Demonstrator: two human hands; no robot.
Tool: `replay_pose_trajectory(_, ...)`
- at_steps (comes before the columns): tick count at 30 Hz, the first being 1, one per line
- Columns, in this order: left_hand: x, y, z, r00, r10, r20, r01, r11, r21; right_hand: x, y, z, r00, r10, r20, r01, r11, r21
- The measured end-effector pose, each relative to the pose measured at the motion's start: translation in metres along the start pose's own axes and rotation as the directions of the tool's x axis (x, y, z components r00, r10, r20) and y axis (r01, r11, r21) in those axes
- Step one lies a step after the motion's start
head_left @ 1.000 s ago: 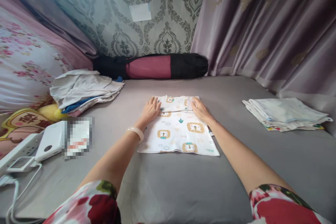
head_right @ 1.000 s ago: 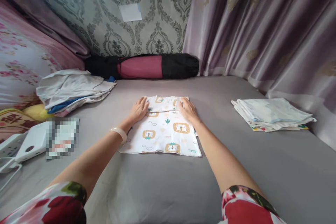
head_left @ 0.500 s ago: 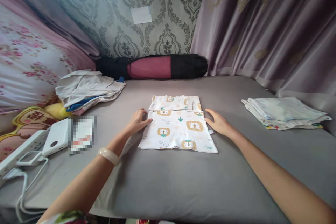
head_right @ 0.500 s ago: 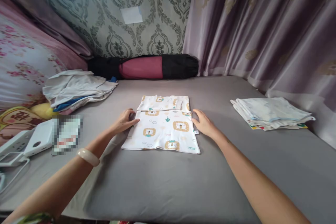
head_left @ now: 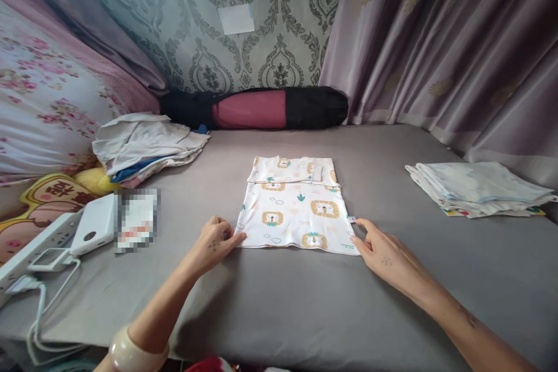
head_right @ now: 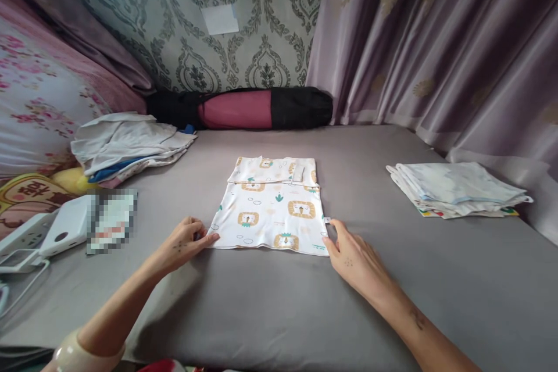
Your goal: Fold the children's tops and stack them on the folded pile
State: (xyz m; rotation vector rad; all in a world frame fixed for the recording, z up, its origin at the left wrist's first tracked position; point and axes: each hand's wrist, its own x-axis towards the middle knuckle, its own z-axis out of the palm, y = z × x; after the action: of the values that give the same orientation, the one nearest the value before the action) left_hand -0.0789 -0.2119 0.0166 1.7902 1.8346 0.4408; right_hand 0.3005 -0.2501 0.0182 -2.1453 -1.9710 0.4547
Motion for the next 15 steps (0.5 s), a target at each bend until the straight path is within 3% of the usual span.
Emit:
replay_pose_trajectory(6,-0.009,0.006,-0.006,0.997,-0.074,0.036,0.077,0.993,-0.092,-0.012,0.001,-0.007,0.984,-0.159,0.081,0.150,0.983,0.104)
replay_pose_trajectory(9,-0.009,0.010,-0.008,0.989,-0.118,0.090,0.136,0.964,-0.228,-0.013,0.004,-0.015,0.963,-0.238,0.130,0.220,0.966,0.136)
replay_pose_trajectory(12,-0.009,0.015,-0.010,0.984,-0.094,0.152,0.152,0.886,-0.438,-0.014,0.006,-0.020,0.943,-0.293,0.159,0.277,0.954,0.117)
replay_pose_trajectory(15,-0.008,0.020,-0.014,0.978,-0.061,0.198,0.170,0.784,-0.597,-0.016,0.006,-0.018,0.933,-0.345,0.100,0.341,0.939,0.052)
